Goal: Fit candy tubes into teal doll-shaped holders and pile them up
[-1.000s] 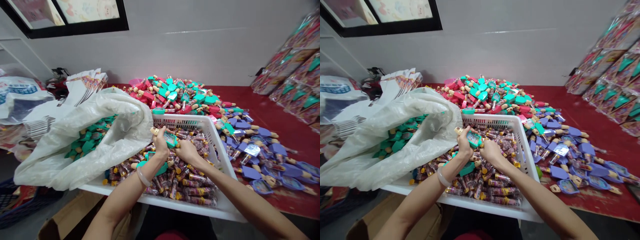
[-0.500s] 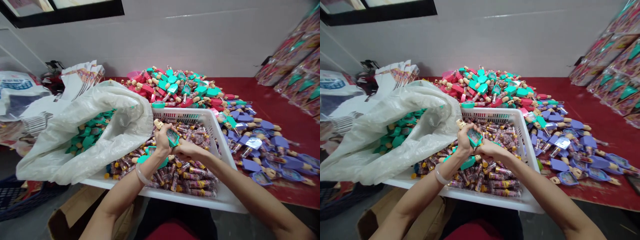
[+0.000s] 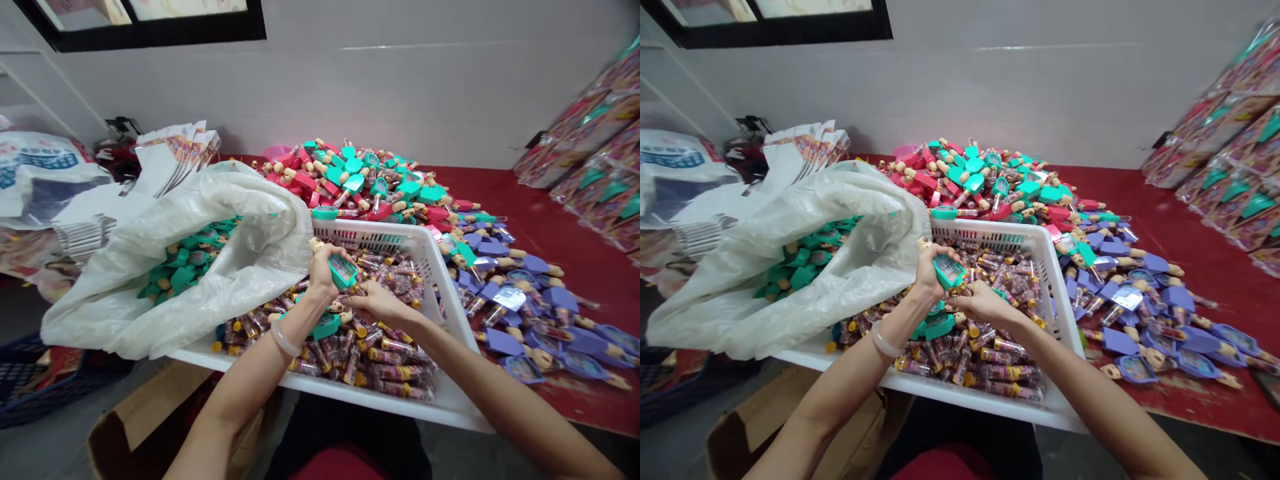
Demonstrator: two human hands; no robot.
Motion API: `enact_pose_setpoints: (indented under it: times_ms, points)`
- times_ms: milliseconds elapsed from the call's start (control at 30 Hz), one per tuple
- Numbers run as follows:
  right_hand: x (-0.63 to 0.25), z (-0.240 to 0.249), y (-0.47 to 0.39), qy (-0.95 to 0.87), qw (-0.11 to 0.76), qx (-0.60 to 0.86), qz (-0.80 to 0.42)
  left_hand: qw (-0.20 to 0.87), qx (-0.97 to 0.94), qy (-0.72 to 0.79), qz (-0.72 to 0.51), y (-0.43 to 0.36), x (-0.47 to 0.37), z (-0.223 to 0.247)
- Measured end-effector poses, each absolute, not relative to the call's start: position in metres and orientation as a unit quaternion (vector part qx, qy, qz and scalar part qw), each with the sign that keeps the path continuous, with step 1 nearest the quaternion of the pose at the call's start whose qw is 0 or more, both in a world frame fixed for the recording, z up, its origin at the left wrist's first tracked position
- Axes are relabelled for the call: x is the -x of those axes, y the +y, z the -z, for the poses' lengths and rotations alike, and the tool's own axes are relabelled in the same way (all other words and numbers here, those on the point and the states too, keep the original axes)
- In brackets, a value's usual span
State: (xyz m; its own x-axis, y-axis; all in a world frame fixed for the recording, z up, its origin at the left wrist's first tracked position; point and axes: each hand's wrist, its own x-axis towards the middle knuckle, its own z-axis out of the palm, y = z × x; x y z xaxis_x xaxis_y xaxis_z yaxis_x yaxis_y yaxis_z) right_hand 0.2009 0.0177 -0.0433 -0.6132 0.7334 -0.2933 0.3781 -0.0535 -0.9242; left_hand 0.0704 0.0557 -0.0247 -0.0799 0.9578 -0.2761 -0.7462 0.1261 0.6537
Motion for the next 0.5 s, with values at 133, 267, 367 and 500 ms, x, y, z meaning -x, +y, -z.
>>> enact_pose_setpoints:
  times_ms: [133,267,367,500]
  points:
    - [-0.205,0.027,0.044,-0.637,0.126,0.456,-0.609,0.589,-0.285,0.469,-0.593,0.064,-0.053,0.029]
    - [-0.212,-0.024,0.132,-0.656,0.223,0.527,-0.492,0.400,-0.511,0.624,-0.437,0.060,-0.035,0.036]
    - [-0.220,-0.049,0.185,-0.712,0.262,0.557,-0.338,0.317,-0.639,0.679,-0.175,0.054,-0.032,0.044]
    - [-0.229,-0.010,0.185,-0.806,0.060,0.580,-0.106,0.336,-0.664,0.668,-0.025,0.056,-0.042,0.059]
